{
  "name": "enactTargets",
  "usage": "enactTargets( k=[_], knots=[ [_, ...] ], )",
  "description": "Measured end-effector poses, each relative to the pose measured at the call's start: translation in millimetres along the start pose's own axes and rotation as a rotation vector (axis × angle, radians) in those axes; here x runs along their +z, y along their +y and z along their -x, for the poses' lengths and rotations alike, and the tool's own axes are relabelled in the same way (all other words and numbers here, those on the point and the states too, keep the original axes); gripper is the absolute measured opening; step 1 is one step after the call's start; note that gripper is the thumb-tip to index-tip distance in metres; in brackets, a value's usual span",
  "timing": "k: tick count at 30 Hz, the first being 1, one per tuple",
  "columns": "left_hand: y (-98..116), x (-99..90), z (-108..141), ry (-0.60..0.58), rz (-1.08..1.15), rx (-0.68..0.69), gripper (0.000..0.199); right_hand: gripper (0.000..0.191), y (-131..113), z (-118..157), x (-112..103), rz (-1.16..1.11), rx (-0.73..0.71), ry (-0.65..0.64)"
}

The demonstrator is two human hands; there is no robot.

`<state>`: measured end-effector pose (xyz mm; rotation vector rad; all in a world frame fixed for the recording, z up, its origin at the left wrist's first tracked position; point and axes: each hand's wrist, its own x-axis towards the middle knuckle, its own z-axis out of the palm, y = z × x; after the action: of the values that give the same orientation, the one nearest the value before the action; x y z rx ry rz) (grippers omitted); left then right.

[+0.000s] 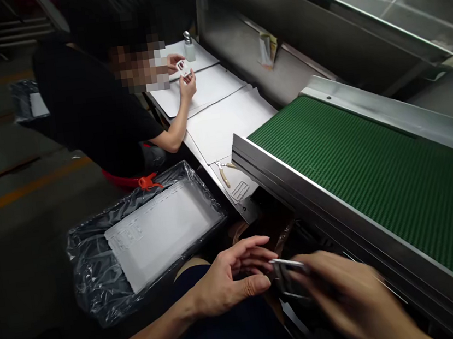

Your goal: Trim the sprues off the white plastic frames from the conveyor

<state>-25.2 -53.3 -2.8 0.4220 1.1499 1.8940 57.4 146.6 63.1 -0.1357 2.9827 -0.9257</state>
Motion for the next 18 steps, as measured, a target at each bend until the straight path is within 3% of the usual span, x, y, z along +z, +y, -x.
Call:
enactTargets(
  k=[2, 6, 8, 10, 14, 18],
  knots=[
    [-3, -12.6, 8, 0.142, -0.072, -0.009, 0.030, 0.015, -4, -29, 36, -0.161, 0.036, -0.181],
    [-29, -51.6, 25, 0.416, -0.120, -0.071, 0.023, 0.027, -2, -78, 93, -0.332, 0.149, -0.386],
    [-40, -68.2, 36, 0.499, -0.118, -0.125, 0.022, 0.035, 12, -105, 112, -0.306, 0.166, -0.359],
    [-48, -78.4, 45, 0.567, -0.118, -0.170, 0.023, 0.042, 36, -139, 128, -0.204, 0.197, -0.243],
    [-52, -84.1, 59, 0.640, -0.086, -0.208, 0.024, 0.063, 89, -214, 153, 0.173, 0.250, -0.055],
    [-54, -86.9, 65, 0.696, -0.030, -0.216, 0.023, 0.092, 123, -264, 166, 0.397, 0.408, -0.204]
  ],
)
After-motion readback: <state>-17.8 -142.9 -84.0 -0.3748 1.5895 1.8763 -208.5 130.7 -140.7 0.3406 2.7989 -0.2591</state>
